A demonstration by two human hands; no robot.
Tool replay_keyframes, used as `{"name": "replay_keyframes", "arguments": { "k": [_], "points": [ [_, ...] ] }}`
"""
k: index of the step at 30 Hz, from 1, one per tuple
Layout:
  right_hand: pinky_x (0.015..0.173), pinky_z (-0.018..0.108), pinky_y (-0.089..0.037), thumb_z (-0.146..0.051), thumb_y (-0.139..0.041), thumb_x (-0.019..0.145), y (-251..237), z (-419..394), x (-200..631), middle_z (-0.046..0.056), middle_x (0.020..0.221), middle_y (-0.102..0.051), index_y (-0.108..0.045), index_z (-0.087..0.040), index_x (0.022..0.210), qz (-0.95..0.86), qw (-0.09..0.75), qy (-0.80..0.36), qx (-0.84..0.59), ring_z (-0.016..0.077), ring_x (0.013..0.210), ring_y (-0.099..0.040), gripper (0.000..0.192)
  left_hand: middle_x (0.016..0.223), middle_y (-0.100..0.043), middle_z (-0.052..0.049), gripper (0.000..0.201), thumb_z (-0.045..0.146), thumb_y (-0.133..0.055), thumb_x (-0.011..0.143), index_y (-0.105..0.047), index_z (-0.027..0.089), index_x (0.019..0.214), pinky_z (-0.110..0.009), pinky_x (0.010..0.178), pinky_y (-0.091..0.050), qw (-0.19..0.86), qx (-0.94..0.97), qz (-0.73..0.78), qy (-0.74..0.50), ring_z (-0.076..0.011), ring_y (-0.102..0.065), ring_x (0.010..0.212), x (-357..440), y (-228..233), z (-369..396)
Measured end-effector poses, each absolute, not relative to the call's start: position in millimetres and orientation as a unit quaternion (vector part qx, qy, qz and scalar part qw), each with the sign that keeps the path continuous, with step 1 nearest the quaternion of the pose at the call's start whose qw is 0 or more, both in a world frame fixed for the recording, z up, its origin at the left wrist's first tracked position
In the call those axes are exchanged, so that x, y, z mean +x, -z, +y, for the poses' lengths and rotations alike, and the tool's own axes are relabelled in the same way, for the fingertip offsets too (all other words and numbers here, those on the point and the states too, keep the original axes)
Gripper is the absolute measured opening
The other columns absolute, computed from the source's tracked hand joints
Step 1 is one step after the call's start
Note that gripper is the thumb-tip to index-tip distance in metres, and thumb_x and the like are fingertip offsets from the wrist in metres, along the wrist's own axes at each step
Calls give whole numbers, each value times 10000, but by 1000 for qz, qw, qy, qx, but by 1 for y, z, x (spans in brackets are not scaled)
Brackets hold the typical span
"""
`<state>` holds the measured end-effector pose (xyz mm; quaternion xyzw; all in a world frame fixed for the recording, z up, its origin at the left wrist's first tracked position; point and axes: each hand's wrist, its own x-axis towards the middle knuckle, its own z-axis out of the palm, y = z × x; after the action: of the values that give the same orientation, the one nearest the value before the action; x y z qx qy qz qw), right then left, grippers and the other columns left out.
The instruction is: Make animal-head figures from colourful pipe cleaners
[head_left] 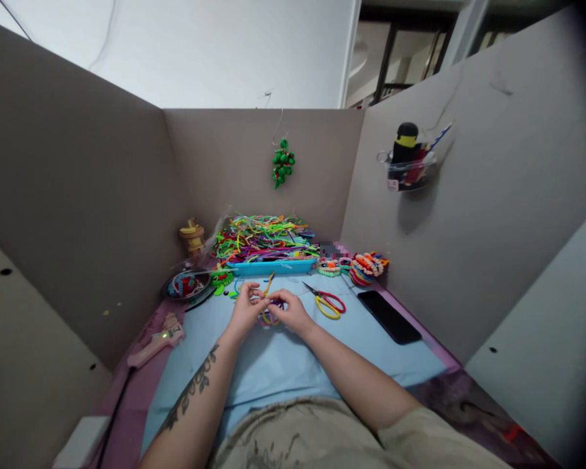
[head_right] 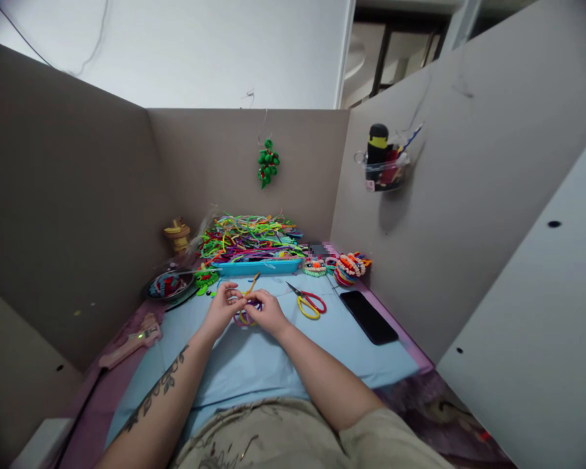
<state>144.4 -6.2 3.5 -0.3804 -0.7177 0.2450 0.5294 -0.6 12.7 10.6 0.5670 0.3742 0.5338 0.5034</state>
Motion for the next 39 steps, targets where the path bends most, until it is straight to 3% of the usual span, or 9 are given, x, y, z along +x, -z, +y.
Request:
{"name": "replay_keyframes", "arguments": {
  "k": [24, 30, 36, 39],
  "points": [
    [672, 263, -422, -165, -612, 694, -5, -4, 146, 16, 691, -572, -666, -186, 682, -704, 532, -229, -411, 138, 685, -531, 59, 717, -515, 48, 509, 252, -712, 549, -401, 193, 948, -215, 538, -432, 508, 550, 395, -532, -73, -524, 532, 1, -14, 9],
    [667, 254, -398, -145, -582, 686, 3, 6, 151, 3, 648, -557, -619, -177, 599, -689, 531, -248, -426, 131, 665, -513, 99, 700, -529, 36, 359, 277, -639, 636, -446, 188, 926, -263, 608, -462, 456, 552, 399, -573, -113, -572, 586, -6, -15, 17],
    [695, 263, -401, -239, -597, 683, 15, 19, 158, 2, 675, -572, -599, -165, 610, -641, 551, -334, -417, 137, 688, -525, 104, 790, -638, -49, 205, 307, -639, 645, -631, 169, 797, -283, 691, -450, 421, 635, 406, -505, -181, -585, 760, -12, -18, 20],
    [700, 275, -414, -337, -603, 693, 15, 22, 159, 15, 699, -611, -634, -155, 686, -591, 556, -418, -408, 149, 702, -552, 185, 662, -624, -20, 186, 348, -625, 661, -640, 167, 696, -262, 622, -440, 436, 667, 406, -447, -166, -567, 656, -13, -15, 18]
  ]
}}
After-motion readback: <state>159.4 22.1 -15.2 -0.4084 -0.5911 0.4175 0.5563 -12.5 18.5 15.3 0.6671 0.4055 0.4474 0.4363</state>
